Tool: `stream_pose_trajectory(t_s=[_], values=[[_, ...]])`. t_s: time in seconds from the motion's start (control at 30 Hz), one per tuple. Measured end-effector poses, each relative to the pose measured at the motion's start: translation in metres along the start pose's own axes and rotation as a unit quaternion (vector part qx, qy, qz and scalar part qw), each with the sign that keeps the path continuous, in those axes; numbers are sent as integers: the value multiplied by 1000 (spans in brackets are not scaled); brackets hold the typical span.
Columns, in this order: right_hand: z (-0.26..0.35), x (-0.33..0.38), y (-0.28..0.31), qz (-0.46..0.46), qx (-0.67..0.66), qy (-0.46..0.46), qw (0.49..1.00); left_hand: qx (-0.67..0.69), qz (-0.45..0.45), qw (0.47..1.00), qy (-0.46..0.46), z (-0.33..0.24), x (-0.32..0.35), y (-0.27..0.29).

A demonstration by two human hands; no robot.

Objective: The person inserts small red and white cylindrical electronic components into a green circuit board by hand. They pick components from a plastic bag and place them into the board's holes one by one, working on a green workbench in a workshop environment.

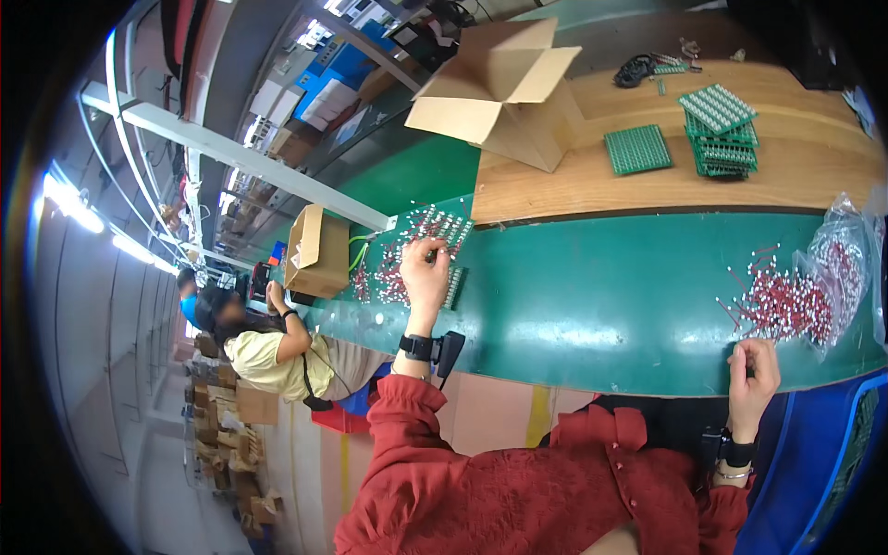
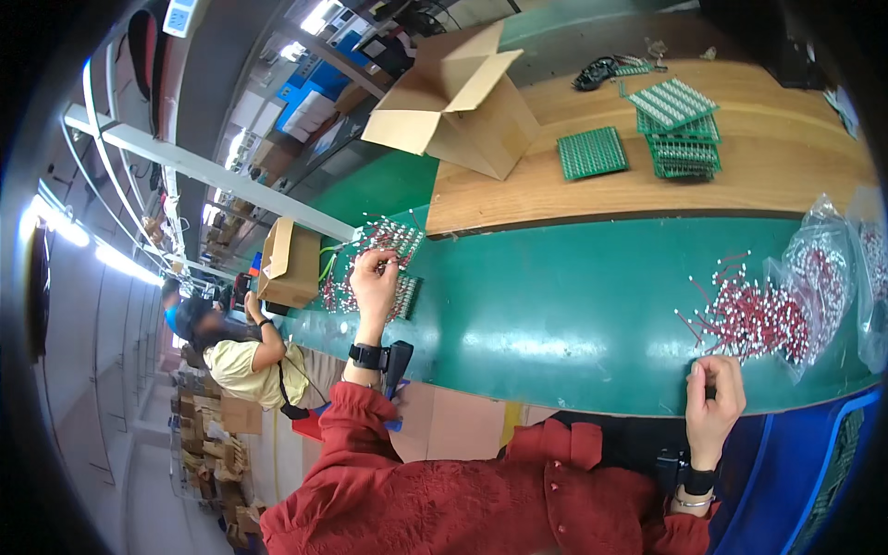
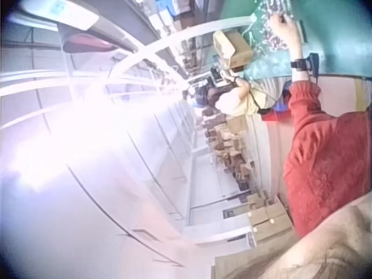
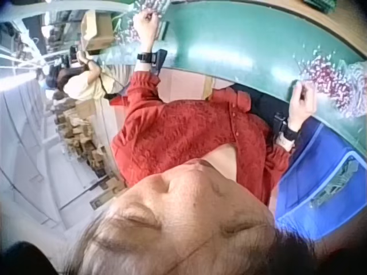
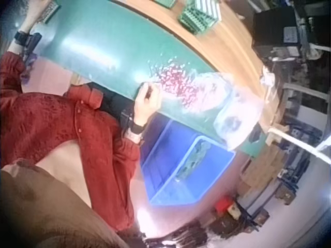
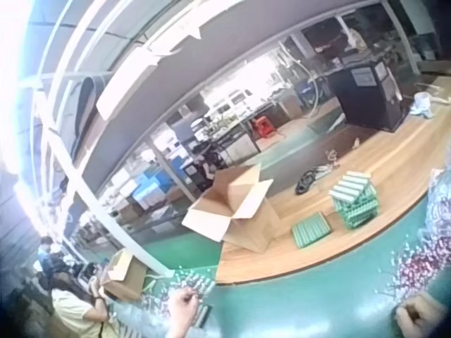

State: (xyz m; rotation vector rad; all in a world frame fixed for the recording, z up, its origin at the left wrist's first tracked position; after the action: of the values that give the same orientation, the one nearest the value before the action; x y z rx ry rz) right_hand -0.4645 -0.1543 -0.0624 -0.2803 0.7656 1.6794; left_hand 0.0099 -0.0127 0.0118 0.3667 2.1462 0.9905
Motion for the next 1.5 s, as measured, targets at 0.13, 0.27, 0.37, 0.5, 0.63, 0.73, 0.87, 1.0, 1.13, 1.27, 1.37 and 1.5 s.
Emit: stream_pose_trajectory(t_s=[0.13,0.27,0.37,0.5,0.63,0.73,0.87,1.0,1.13,1.27,1.37,1.5], values=[[0,-3,2,9,9,16,1000,-87,-16,992,91,12,-9,-5],[1,-3,2,1,16,20,1000,-183,-59,980,48,-23,3,-2],[3,-1,0,-5,16,17,1000,-105,-84,982,-130,-76,17,-7],[-4,2,2,-4,45,21,999,106,61,968,-221,-162,36,-42],[7,-3,-4,-7,20,38,999,153,171,948,-222,-206,19,-84],[9,-5,-2,-10,25,53,998,105,238,945,-197,-229,-11,-129],[6,-6,0,-13,22,59,998,-5,325,935,-144,-247,-45,-172],[10,-6,-2,-21,5,66,998,-5,372,915,-153,-239,-63,-197],[10,-7,2,-22,15,64,998,18,377,909,-176,-250,-63,-192],[10,-7,1,-18,7,59,998,134,378,907,-129,-241,-71,-187],[12,-6,0,-16,7,64,998,215,337,913,-88,-226,-77,-180],[9,-6,2,-19,18,68,997,506,518,679,119,-223,-49,-144]])
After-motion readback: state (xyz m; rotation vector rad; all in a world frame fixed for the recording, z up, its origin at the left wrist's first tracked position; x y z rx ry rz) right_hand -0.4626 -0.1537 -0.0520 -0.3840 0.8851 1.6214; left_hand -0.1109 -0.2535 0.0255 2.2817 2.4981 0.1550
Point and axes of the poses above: each hand's wrist, its own x-axis away from the middle knuckle, its own y-axis out of the back of the hand, z = x × y, the point moved 2 cm from there along -x, towards the middle knuckle, and after that the axes turned 14 degrees about y, right-handed, at the moved point
